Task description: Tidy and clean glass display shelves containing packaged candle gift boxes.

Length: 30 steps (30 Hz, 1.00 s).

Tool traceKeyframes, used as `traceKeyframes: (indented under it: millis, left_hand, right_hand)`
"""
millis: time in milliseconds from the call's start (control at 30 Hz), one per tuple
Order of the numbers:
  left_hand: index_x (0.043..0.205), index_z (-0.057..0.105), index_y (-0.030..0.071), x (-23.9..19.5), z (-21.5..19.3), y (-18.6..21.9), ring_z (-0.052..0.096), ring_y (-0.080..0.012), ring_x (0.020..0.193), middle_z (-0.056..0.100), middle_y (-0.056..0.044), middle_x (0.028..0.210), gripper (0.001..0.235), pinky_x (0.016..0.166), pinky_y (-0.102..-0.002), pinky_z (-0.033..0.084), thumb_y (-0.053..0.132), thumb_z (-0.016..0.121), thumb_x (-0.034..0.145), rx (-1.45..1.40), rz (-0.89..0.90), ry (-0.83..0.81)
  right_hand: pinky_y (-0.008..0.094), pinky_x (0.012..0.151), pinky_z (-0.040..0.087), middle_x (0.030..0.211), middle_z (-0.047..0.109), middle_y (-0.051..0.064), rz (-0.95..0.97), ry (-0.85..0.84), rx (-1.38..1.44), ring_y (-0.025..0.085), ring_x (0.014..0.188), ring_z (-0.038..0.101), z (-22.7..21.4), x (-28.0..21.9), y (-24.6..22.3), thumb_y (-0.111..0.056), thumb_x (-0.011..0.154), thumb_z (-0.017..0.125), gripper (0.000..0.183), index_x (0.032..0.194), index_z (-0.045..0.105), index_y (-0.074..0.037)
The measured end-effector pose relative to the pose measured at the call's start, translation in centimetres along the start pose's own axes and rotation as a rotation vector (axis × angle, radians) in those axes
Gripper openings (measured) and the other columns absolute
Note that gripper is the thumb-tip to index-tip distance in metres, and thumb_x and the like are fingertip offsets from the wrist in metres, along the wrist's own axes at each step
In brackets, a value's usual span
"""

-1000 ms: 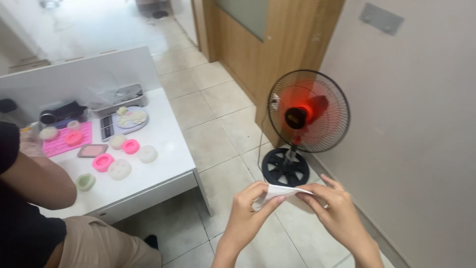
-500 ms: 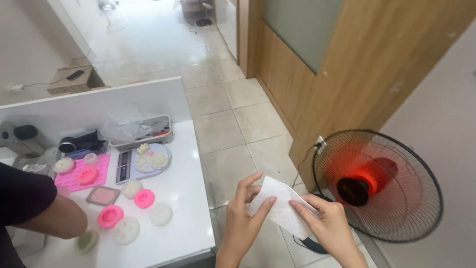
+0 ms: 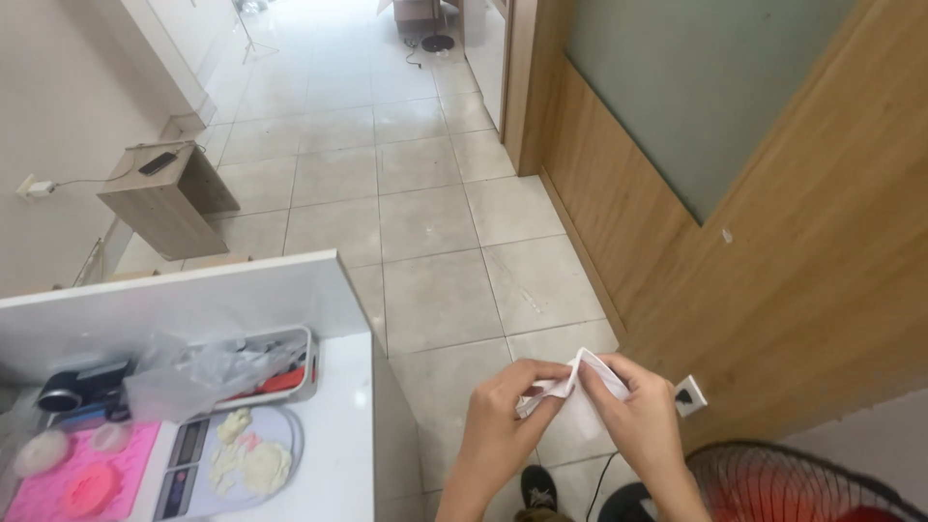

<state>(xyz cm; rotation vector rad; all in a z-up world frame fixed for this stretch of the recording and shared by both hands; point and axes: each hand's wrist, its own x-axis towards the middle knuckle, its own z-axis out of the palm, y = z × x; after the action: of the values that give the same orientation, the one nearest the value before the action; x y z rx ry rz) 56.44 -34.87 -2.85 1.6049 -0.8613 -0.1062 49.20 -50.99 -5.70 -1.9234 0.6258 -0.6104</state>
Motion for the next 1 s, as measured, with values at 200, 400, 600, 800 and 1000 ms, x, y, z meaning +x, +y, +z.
traceKeyframes:
  millis: [200, 400, 600, 800, 1000]
  left_hand:
    - [0.113, 0.073, 0.004, 15.7, 1.6, -4.7, 0.074, -0.0288, 0.104, 0.077, -0.009, 0.116, 0.03, 0.086, -0.036, 0.061, -0.003, 0.072, 0.083, 0.157, 0.137, 0.097]
    - [0.122, 0.07, 0.007, 27.7, 1.2, -12.3, 0.071, -0.0311, 0.116, 0.072, -0.009, 0.129, 0.041, 0.089, -0.038, 0.06, -0.005, 0.07, 0.083, 0.201, 0.056, 0.107]
    - [0.129, 0.07, 0.012, 40.4, -3.0, -22.0, 0.067, -0.0318, 0.122, 0.067, -0.009, 0.139, 0.049, 0.095, -0.039, 0.058, -0.005, 0.071, 0.083, 0.226, 0.034, 0.117]
    - [0.135, 0.066, 0.01, 57.1, -9.3, -29.9, 0.059, -0.0325, 0.136, 0.064, -0.011, 0.144, 0.05, 0.106, -0.041, 0.053, -0.004, 0.069, 0.088, 0.259, 0.134, 0.135]
    - [0.142, 0.06, 0.008, 70.8, -11.9, -37.0, 0.051, -0.0322, 0.144, 0.056, -0.012, 0.154, 0.053, 0.11, -0.043, 0.049, 0.002, 0.072, 0.091, 0.287, 0.197, 0.036]
  right_hand:
    - [0.029, 0.056, 0.05, 0.069, 0.073, 0.006, -0.088, -0.035, 0.059, 0.008, 0.063, 0.059, 1.9, 17.8, -0.4, -0.014, 0.088, 0.072, 0.019, 0.099, 0.078, 0.0]
    - [0.027, 0.055, 0.048, 0.072, 0.072, 0.005, 0.013, -0.118, 0.092, 0.008, 0.064, 0.059, 7.5, 32.0, 2.3, -0.009, 0.091, 0.069, 0.019, 0.103, 0.078, 0.001]
    - [0.024, 0.062, 0.053, 0.085, 0.074, 0.004, -0.011, -0.274, 0.374, 0.007, 0.074, 0.065, 16.7, 46.8, 5.5, -0.006, 0.097, 0.061, 0.023, 0.114, 0.074, 0.004]
    - [0.027, 0.07, 0.058, 0.095, 0.076, 0.008, -0.065, -0.274, 0.42, 0.01, 0.084, 0.07, 25.3, 64.4, 4.6, -0.006, 0.097, 0.058, 0.029, 0.121, 0.07, 0.005]
    - [0.026, 0.078, 0.058, 0.112, 0.074, 0.009, 0.045, -0.119, 0.573, 0.009, 0.097, 0.07, 30.8, 78.8, 6.6, -0.015, 0.1, 0.053, 0.036, 0.127, 0.064, 0.005]
